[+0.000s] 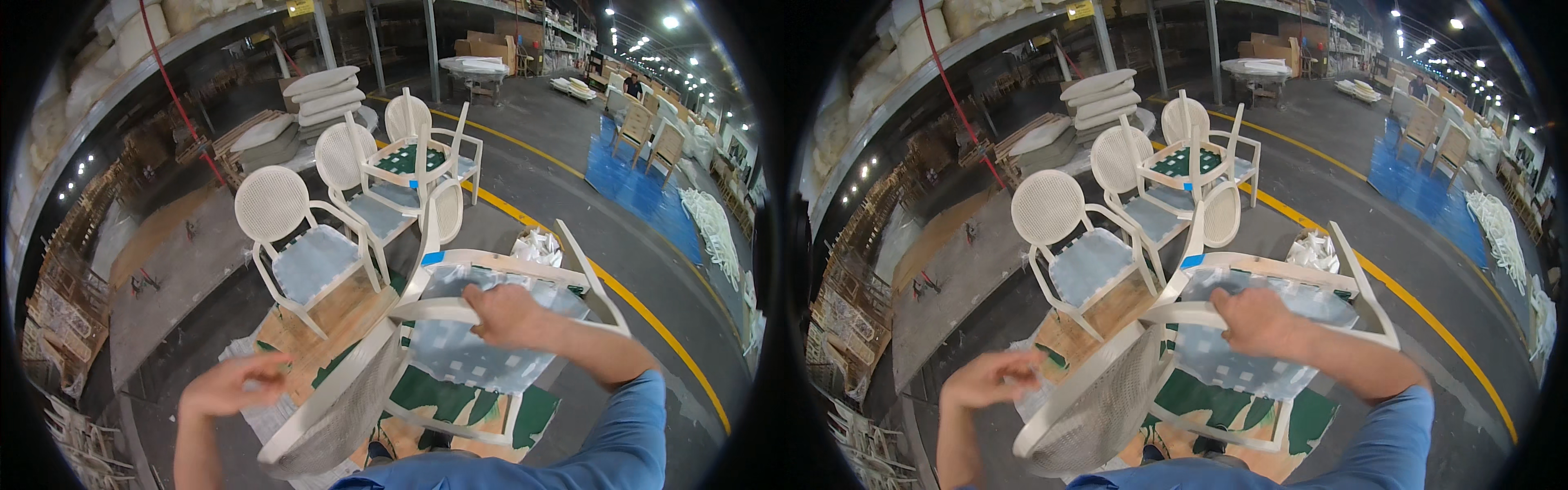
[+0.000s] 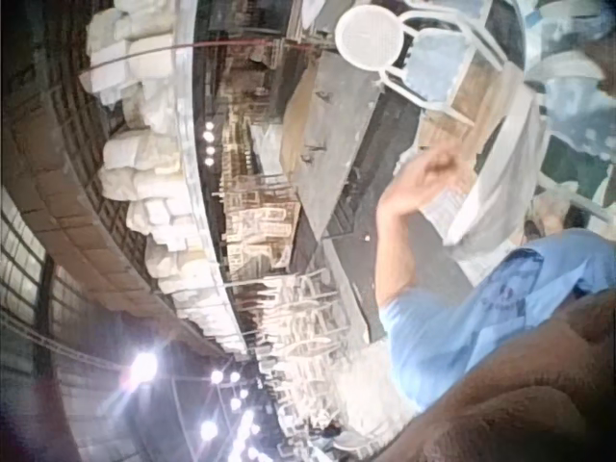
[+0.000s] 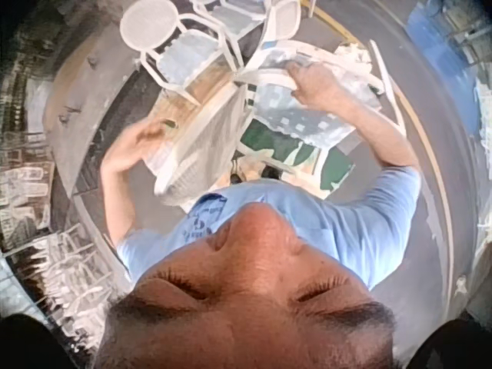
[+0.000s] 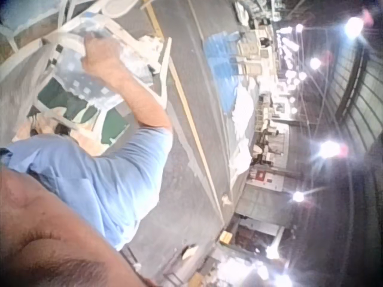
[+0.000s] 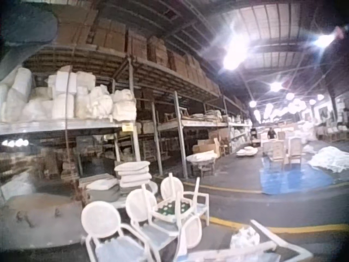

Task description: The person assembles white plastic chairs by attaching green woven straps to the seat frames using a pneumatic staple gun. The person handles multiple chairs, moves them, and staples straps to create the seat surface.

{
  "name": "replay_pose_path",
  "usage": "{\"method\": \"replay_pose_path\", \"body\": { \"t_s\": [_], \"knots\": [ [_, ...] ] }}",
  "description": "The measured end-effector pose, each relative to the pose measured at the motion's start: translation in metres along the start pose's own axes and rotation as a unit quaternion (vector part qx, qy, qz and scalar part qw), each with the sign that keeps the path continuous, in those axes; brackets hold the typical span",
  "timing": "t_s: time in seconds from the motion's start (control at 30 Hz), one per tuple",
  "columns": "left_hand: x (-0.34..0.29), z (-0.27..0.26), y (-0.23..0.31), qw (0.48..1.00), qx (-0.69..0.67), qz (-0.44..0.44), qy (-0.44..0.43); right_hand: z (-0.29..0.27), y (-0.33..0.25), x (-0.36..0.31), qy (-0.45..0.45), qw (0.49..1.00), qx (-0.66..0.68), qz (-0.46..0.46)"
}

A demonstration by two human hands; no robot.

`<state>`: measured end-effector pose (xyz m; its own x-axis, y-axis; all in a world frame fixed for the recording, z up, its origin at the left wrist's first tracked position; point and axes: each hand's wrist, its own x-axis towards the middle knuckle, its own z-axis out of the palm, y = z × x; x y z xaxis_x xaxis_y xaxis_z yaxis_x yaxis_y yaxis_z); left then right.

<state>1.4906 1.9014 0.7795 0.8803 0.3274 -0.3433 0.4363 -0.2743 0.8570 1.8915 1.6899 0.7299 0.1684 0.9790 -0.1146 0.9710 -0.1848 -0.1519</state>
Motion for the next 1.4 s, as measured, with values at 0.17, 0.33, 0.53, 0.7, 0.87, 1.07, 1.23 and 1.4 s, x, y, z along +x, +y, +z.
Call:
{"method": "replay_pose_path", "body": {
  "t_s": [0.17,0.33,0.53,0.7,0.87,1.07,1.23,1.4],
  "knots": [
    [0.219,0.047,-0.071,0.999,-0.014,-0.03,0.033,0.077,-0.018,-0.018,0.004,0.999,0.043,-0.012],
    [0.333,0.073,-0.154,0.932,-0.314,-0.158,0.091,0.118,-0.064,-0.033,-0.007,0.977,0.178,-0.113],
    [0.358,0.108,-0.191,0.859,-0.46,-0.19,0.117,0.126,-0.061,-0.06,-0.101,0.97,0.196,-0.102],
    [0.335,0.084,-0.161,0.854,-0.445,-0.173,0.205,0.153,-0.077,-0.063,-0.209,0.93,0.26,-0.154],
    [0.334,0.08,-0.048,0.938,-0.294,-0.054,0.174,0.158,-0.054,-0.06,-0.294,0.882,0.306,-0.204],
    [0.287,0.119,-0.017,0.967,-0.043,0.102,0.228,0.061,0.023,0.005,0.276,0.745,0.607,-0.017],
    [0.249,0.21,0.006,0.96,0.001,0.14,0.244,0.011,0.005,0.059,0.344,0.494,0.798,0.03],
    [0.217,0.22,-0.005,0.968,-0.013,0.15,0.201,0.015,-0.037,0.027,0.302,0.569,0.765,-0.006]
  ]
}}
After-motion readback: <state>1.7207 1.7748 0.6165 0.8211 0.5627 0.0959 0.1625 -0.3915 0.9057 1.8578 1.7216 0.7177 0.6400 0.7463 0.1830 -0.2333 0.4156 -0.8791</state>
